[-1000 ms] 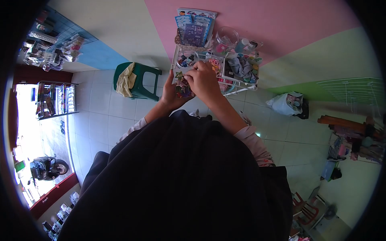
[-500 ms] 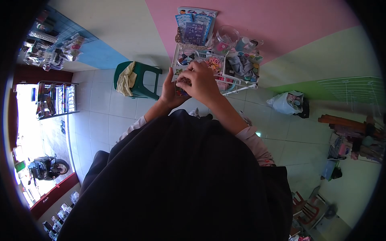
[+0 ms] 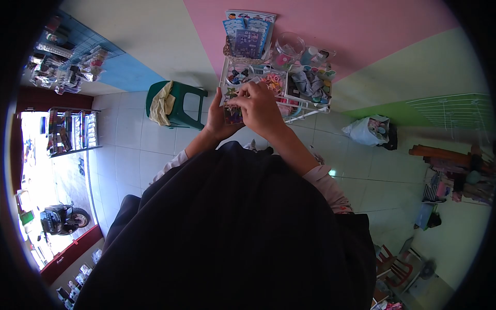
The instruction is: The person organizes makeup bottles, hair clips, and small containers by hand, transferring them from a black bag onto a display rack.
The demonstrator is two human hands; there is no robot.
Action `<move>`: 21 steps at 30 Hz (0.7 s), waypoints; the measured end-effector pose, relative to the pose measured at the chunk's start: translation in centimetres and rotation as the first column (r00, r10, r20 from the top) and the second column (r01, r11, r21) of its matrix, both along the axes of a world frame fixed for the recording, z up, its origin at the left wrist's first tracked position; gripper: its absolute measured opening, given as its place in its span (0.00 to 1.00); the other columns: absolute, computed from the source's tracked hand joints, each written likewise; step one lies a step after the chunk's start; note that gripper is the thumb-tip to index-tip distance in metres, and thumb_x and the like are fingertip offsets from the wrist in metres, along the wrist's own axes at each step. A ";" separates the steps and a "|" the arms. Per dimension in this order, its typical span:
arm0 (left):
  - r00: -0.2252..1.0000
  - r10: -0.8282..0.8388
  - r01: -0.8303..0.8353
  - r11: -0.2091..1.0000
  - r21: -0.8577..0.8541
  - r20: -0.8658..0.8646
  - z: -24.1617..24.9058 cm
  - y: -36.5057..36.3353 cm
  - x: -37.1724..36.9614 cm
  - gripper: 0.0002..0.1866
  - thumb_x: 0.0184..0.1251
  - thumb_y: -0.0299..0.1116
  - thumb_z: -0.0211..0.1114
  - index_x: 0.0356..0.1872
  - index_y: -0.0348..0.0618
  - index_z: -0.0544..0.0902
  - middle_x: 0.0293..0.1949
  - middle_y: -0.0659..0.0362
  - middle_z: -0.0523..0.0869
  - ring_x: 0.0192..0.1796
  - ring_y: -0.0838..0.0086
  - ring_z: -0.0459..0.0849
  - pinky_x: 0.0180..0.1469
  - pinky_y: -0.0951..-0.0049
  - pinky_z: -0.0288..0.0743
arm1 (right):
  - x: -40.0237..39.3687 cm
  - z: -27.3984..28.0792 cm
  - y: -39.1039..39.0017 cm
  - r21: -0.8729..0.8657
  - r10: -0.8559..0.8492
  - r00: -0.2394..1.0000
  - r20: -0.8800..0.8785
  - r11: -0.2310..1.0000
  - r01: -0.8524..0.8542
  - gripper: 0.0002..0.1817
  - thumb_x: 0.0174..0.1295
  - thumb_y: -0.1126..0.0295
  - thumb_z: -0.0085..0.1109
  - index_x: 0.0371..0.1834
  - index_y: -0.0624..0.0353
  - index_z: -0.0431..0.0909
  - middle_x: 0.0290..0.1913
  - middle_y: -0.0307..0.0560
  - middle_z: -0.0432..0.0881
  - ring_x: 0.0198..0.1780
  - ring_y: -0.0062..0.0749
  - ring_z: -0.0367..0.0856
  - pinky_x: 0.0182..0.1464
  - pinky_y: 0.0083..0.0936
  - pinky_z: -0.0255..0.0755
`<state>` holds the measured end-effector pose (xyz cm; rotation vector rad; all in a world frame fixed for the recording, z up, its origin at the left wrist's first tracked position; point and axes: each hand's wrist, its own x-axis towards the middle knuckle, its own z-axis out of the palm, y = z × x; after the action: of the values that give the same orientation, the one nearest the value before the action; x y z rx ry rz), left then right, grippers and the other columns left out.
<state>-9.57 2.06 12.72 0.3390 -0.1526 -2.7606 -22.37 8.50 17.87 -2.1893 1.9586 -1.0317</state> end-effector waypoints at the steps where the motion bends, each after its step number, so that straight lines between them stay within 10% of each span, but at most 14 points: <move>1: 1.000 0.004 -0.004 1.000 0.016 -0.004 -0.4 -0.1 0.0 0.40 0.65 0.69 0.34 0.65 0.47 0.63 0.58 0.53 0.74 0.57 0.60 0.75 0.59 0.55 0.67 | -0.2 -0.1 -0.1 -0.065 -0.049 0.997 0.053 0.996 0.053 0.10 0.52 0.76 0.60 0.38 0.50 0.82 0.36 0.41 0.73 0.42 0.37 0.72 0.47 0.33 0.67; 5: 0.996 0.010 -0.007 0.999 0.043 -0.085 -1.6 -0.5 0.3 0.39 0.66 0.68 0.35 0.67 0.47 0.60 0.59 0.54 0.74 0.51 0.58 0.78 0.52 0.57 0.72 | -3.1 -1.6 -0.3 -0.091 -0.284 0.900 0.330 0.940 0.330 0.14 0.56 0.74 0.58 0.47 0.52 0.77 0.40 0.44 0.74 0.45 0.39 0.73 0.49 0.33 0.67; 10: 0.998 0.042 -0.042 0.999 -0.007 -0.042 -0.1 -0.4 0.4 0.43 0.65 0.68 0.38 0.65 0.37 0.62 0.52 0.52 0.76 0.49 0.59 0.78 0.50 0.61 0.73 | -4.0 -5.6 0.8 0.367 -0.304 0.620 0.723 0.930 0.028 0.23 0.65 0.56 0.53 0.58 0.57 0.67 0.51 0.47 0.75 0.54 0.36 0.76 0.54 0.31 0.70; 13: 0.993 0.021 -0.022 1.000 -0.008 -0.114 -0.4 -0.6 0.6 0.45 0.65 0.68 0.38 0.64 0.32 0.63 0.50 0.50 0.77 0.49 0.59 0.77 0.51 0.62 0.73 | -4.1 -3.3 1.7 0.365 -0.450 -0.099 0.888 0.818 -0.445 0.23 0.65 0.53 0.52 0.59 0.51 0.67 0.49 0.44 0.76 0.53 0.32 0.77 0.51 0.33 0.74; 16: 0.999 0.039 -0.039 0.999 -0.018 -0.030 -0.1 -0.8 0.7 0.43 0.63 0.70 0.38 0.64 0.38 0.64 0.53 0.50 0.76 0.50 0.58 0.78 0.51 0.61 0.73 | -3.9 -3.6 1.8 0.180 -0.415 -0.311 0.855 0.800 -0.573 0.24 0.64 0.51 0.52 0.59 0.48 0.66 0.46 0.41 0.77 0.47 0.27 0.78 0.46 0.34 0.77; 21: 0.982 0.126 -0.105 0.984 -0.145 0.144 1.0 -0.1 0.4 0.43 0.63 0.70 0.38 0.62 0.39 0.66 0.54 0.50 0.76 0.53 0.56 0.78 0.52 0.59 0.73 | -1.8 -2.5 1.6 0.377 -0.422 -0.019 0.907 0.829 -0.412 0.25 0.64 0.55 0.54 0.62 0.49 0.64 0.41 0.39 0.75 0.39 0.23 0.76 0.43 0.30 0.77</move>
<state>-9.15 1.94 13.70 0.5064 -0.3486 -2.5921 -24.20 10.13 15.34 -0.4628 1.1073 -1.1963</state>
